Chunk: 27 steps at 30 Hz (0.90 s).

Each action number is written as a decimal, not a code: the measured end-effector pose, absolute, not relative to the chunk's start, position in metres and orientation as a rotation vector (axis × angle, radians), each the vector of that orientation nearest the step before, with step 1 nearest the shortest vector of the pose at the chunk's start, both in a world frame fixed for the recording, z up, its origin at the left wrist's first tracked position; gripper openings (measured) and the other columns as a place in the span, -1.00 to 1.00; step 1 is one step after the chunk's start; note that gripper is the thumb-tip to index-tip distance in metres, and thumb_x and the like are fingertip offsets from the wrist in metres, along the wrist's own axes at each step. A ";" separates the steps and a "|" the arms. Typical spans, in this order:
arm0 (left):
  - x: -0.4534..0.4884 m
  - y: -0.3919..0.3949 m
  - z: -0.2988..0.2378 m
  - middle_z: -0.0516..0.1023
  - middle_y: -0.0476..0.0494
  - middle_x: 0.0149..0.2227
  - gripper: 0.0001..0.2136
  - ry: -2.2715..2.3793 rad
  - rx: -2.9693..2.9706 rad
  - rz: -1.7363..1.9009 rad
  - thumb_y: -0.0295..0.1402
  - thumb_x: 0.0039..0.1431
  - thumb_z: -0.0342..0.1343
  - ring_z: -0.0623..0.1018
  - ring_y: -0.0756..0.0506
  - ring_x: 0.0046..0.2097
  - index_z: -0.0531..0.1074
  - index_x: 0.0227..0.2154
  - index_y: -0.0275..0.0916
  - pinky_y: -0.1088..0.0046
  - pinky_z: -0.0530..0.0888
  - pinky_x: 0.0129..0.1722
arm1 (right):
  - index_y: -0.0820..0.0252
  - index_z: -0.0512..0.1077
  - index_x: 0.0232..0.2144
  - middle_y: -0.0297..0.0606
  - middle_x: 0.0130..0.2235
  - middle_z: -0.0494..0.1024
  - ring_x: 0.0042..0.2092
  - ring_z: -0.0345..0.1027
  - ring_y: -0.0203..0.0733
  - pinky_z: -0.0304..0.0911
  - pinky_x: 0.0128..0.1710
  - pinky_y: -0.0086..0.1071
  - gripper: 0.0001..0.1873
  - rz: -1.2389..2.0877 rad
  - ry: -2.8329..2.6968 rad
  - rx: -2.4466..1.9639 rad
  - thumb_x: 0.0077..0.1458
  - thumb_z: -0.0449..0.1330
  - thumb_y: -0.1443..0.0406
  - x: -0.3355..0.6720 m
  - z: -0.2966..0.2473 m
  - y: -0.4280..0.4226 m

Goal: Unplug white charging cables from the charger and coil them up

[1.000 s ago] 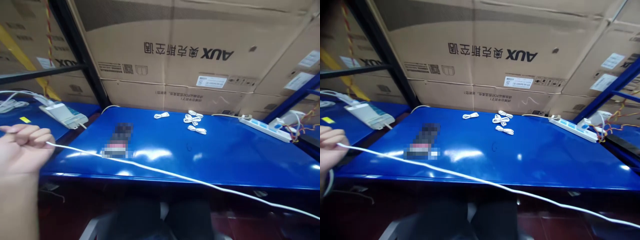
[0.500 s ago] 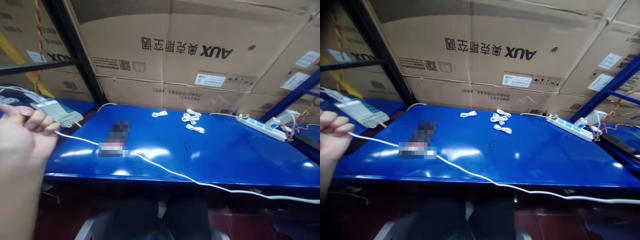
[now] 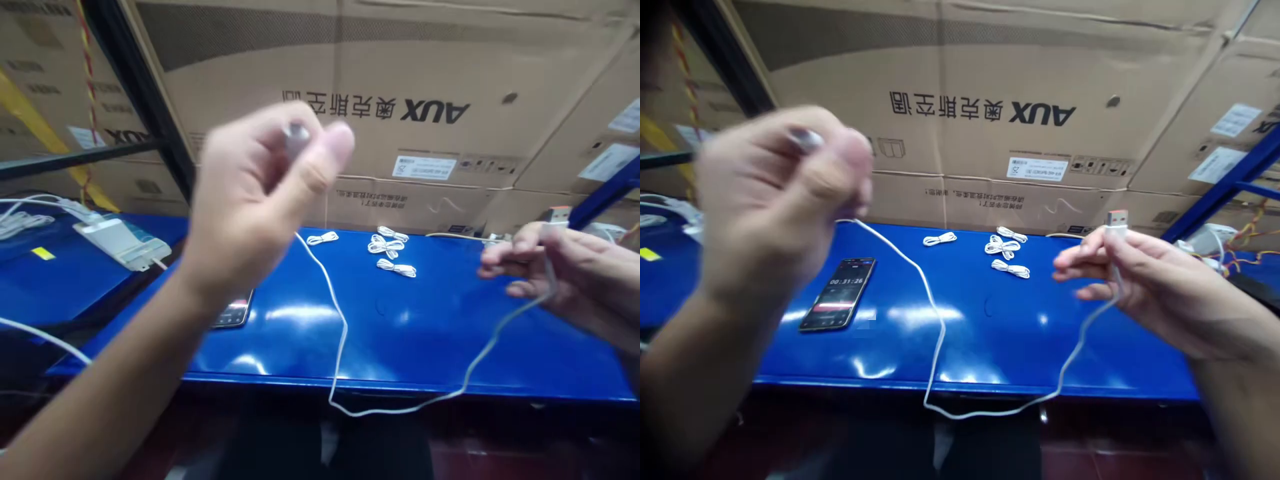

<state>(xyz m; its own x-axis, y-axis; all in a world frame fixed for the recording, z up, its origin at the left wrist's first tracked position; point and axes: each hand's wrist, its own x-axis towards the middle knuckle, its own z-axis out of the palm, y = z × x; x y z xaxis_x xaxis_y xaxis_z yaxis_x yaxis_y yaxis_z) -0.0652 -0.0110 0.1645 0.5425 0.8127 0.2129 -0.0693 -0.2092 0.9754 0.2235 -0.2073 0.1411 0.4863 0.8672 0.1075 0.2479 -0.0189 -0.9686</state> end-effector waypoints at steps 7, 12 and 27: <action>-0.018 -0.055 0.099 0.40 0.09 -0.50 -0.80 0.277 2.066 0.328 -0.15 0.14 0.33 0.38 0.00 -0.44 0.60 -0.23 -0.10 0.50 0.30 -0.47 | -0.12 0.62 -0.30 -0.31 -0.54 0.40 -0.54 0.20 -0.16 0.17 -0.61 -0.28 -0.73 0.921 -1.277 -1.429 0.11 0.31 -0.07 0.164 0.128 -0.166; -0.029 -0.067 0.065 0.62 -0.03 -0.24 -0.88 0.319 1.787 0.226 -0.23 0.22 0.25 0.54 -0.08 -0.19 0.63 -0.26 -0.11 0.46 0.40 -0.21 | 0.01 0.61 -0.29 -0.36 -0.48 0.42 -0.51 0.28 -0.28 0.22 -0.59 -0.44 -0.73 0.982 -1.111 -1.231 0.13 0.36 0.00 0.152 0.124 -0.155; -0.023 0.010 0.100 0.45 0.00 -0.47 -0.78 0.384 1.879 0.359 -0.14 0.23 0.21 0.40 -0.04 -0.42 0.57 -0.30 -0.19 0.47 0.25 -0.45 | 0.10 0.50 0.08 -0.43 -0.46 0.32 -0.54 0.11 -0.37 0.12 -0.64 -0.51 -0.47 0.790 -1.011 -1.232 0.16 0.31 -0.03 0.205 0.111 -0.100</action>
<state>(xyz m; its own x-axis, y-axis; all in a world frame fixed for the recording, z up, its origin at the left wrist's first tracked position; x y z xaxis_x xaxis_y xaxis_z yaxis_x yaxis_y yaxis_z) -0.0226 0.0101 0.0998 0.9004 0.4309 0.0606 0.0889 -0.3186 0.9437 0.2050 -0.1001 0.1113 0.3726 0.9094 0.1850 0.0406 0.1832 -0.9822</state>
